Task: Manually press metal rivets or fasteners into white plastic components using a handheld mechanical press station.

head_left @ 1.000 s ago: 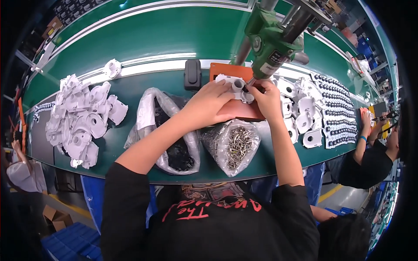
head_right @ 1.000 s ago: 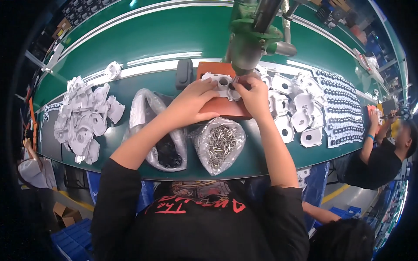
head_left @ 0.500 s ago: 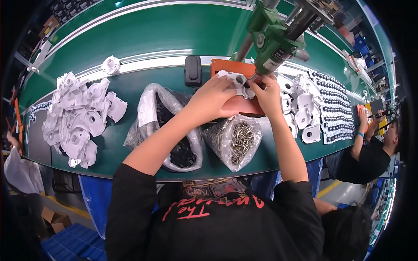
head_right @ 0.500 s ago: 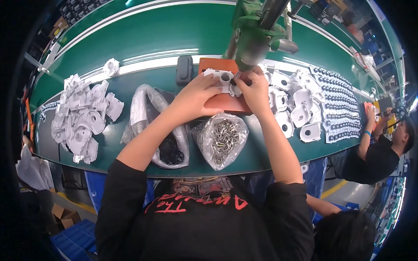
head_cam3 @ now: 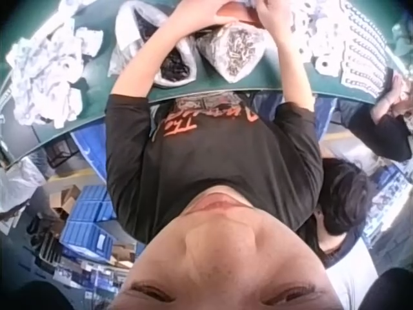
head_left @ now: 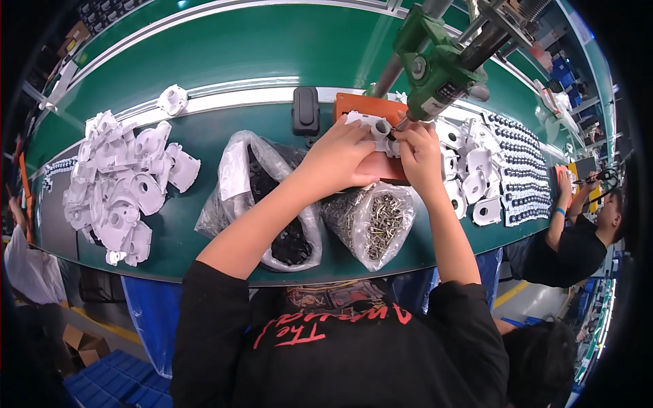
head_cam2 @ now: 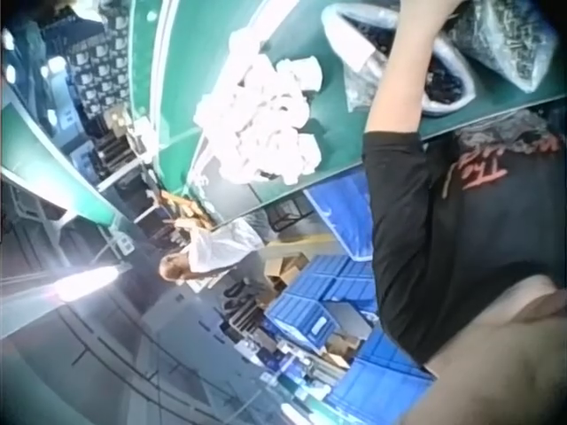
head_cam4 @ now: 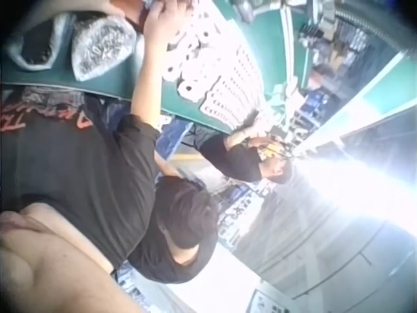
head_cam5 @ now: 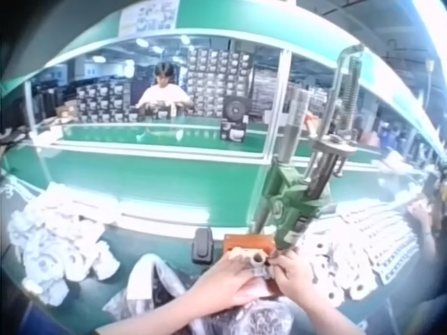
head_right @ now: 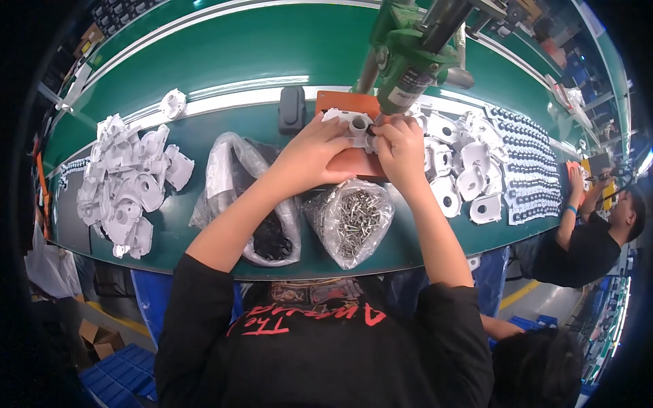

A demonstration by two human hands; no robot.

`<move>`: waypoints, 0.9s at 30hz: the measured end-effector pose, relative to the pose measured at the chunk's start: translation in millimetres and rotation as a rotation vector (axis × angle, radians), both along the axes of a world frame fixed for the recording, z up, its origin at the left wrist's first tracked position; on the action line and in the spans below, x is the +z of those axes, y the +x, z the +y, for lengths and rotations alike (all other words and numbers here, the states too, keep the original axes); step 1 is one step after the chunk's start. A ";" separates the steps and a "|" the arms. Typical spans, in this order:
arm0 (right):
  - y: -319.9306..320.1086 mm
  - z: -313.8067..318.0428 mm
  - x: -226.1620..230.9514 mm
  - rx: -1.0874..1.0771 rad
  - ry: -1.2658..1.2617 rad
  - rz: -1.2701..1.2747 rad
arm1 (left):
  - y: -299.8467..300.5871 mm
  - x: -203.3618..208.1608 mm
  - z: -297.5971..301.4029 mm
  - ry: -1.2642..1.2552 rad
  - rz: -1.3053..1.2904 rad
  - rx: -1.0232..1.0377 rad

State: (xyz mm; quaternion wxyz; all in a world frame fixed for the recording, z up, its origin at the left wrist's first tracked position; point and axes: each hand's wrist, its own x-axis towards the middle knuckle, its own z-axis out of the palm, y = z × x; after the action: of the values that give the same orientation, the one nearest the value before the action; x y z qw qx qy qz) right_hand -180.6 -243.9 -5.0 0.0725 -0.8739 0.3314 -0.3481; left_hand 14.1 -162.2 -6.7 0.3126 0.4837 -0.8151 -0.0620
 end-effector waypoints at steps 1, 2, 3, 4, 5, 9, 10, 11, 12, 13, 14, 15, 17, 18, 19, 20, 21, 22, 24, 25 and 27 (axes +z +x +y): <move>-2.0 3.0 -0.2 0.001 0.001 0.004 | -0.3 -0.6 0.6 0.001 0.004 0.001; -6.1 7.1 0.5 -0.008 -0.012 0.041 | -1.0 -0.4 0.4 0.003 0.012 -0.002; -9.9 11.5 0.0 -0.013 -0.022 0.078 | -0.7 -1.1 0.4 0.008 0.019 0.000; -15.1 14.9 0.3 -0.025 0.037 0.125 | -0.2 -1.5 -0.7 0.008 0.023 0.006; -20.8 19.4 4.1 0.007 0.152 0.075 | -0.9 -1.7 -1.5 -0.010 0.036 -0.008; -50.5 5.3 9.1 -0.084 0.231 -0.076 | 1.1 -4.7 -1.8 -0.049 0.038 -0.016; -62.0 -9.2 14.0 -0.135 0.360 -0.255 | 1.3 -5.2 -1.2 -0.046 0.039 -0.016; -72.3 -28.4 22.5 -0.181 0.489 -0.437 | 2.0 -5.5 -0.9 -0.036 0.027 -0.002; -82.9 -44.4 44.5 -0.315 0.385 -0.378 | 1.2 -4.8 -1.6 -0.029 0.016 0.003; -90.5 -65.0 59.9 -0.265 0.233 -0.402 | 1.0 -4.4 -1.2 -0.029 0.012 0.004; -96.8 -93.6 78.9 -0.183 0.178 -0.518 | 1.1 -3.2 -0.3 -0.023 0.011 0.013; -84.6 -106.4 100.5 0.006 0.210 -0.678 | 1.5 -2.5 0.2 -0.015 0.012 0.021; -44.2 -116.6 166.4 -0.060 0.496 -0.969 | -0.6 3.6 -1.8 0.001 0.003 0.011; -52.3 -146.2 182.0 -0.123 0.249 -0.575 | -3.4 9.0 -2.8 0.013 -0.007 0.007; -63.7 -172.4 196.8 -0.187 0.008 -0.175 | -6.1 13.8 -5.9 0.007 -0.010 -0.007; -51.1 -163.6 222.6 -0.054 0.207 -0.175 | -5.1 16.5 -8.2 -0.001 -0.058 -0.014; -27.2 -149.4 240.3 0.082 0.405 -0.177 | -5.9 18.6 -9.8 -0.009 -0.110 -0.023; -1.2 -129.1 232.6 0.026 0.480 -0.506 | -8.9 20.6 -10.1 -0.011 -0.117 -0.024; -10.7 -131.4 226.8 0.005 0.447 -0.484 | -12.5 20.7 -12.7 0.001 -0.166 0.039; -11.6 -131.0 219.6 -0.017 0.410 -0.457 | -13.1 20.7 -14.1 0.008 -0.172 0.039; -27.2 -124.5 224.1 -0.089 0.309 -0.403 | -21.5 26.1 -17.9 0.032 -0.224 0.096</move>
State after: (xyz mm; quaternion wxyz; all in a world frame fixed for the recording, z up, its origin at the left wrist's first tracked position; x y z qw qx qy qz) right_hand -207.8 -368.3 219.1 0.2542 -0.7500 0.3976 -0.4635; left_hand -7.4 -180.1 19.3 0.2143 0.5309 -0.8199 -0.0054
